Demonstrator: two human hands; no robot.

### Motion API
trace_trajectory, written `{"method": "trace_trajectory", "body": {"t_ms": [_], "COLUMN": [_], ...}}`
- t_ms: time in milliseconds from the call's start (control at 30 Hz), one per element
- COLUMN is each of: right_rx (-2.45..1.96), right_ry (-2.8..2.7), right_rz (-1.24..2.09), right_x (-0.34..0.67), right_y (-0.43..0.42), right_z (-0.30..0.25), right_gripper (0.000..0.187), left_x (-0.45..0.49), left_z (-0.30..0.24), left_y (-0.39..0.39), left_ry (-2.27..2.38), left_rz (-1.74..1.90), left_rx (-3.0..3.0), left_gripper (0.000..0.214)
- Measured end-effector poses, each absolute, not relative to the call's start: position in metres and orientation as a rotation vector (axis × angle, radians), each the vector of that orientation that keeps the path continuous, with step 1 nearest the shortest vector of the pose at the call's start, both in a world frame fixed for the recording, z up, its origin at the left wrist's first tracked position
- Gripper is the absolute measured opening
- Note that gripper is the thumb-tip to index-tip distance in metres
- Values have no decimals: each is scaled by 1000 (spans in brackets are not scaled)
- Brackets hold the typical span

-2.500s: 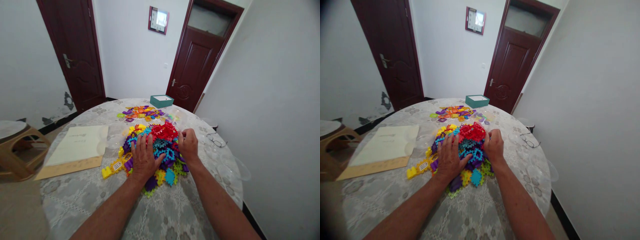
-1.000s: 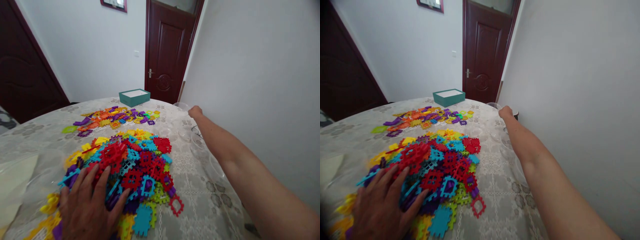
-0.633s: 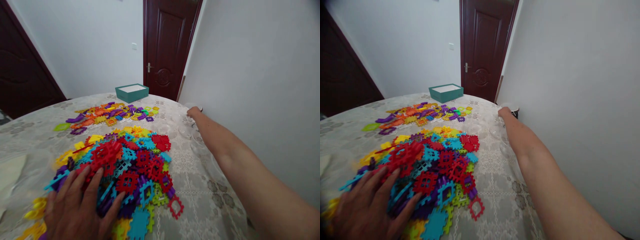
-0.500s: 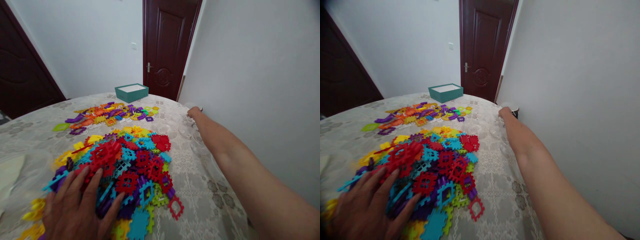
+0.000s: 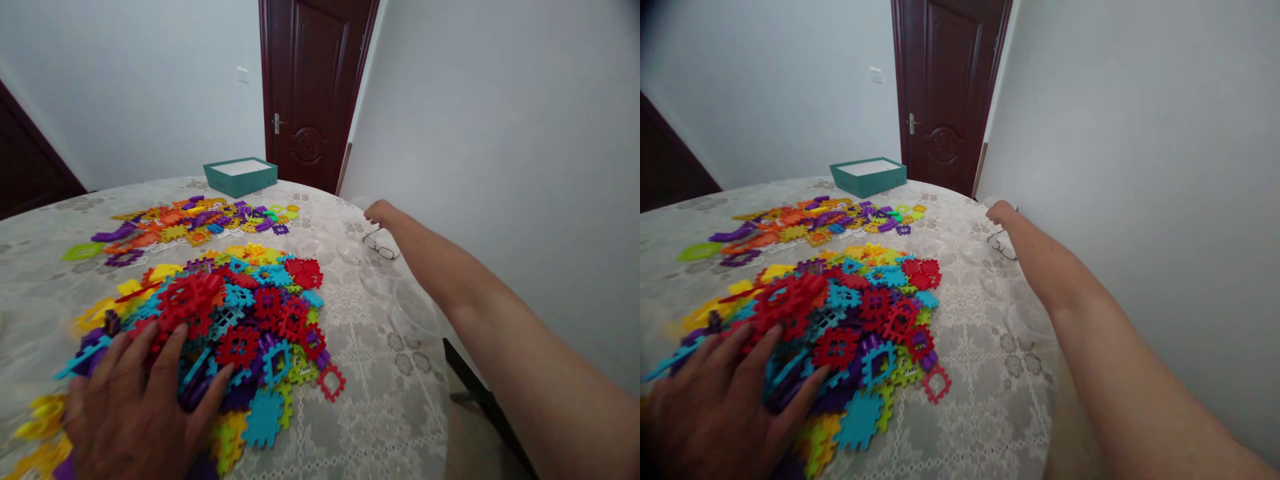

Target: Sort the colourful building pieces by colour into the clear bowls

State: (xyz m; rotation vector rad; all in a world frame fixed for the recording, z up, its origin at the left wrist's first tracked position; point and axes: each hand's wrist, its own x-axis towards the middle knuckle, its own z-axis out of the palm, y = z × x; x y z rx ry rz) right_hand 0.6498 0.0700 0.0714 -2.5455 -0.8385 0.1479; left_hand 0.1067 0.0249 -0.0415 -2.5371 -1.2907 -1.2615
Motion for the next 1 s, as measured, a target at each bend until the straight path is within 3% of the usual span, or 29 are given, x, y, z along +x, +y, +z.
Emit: {"method": "trace_trajectory", "body": {"t_ms": [267,467,567,800,1000], "right_rx": [-2494,-2240,-2192,-2138,-2037], "right_ry": [-1190,-1420,-1257,-1135,-1076], "right_rz": [172,-466,-540,-398,-729], "right_x": [614,563,535,507,468], "right_y": [-51,-197,-251,-265,-257], "right_z": [96,39,-4,-58,-33], "right_gripper": [21,40,54,59,53], "left_x": [113,112,113,115,113], "left_z": [-24,-21,-21,-20,-16], "left_y": [13,11,10,6,-2], "left_ry": [-1279,-1269,-1263,-1270,-1284], "left_rz": [-1195,-1227,-1174,-1073,-1089], "left_rx": [-2560,-2517,-2487,-2455,-2455], "left_gripper": [89,78,73,67,68]}}
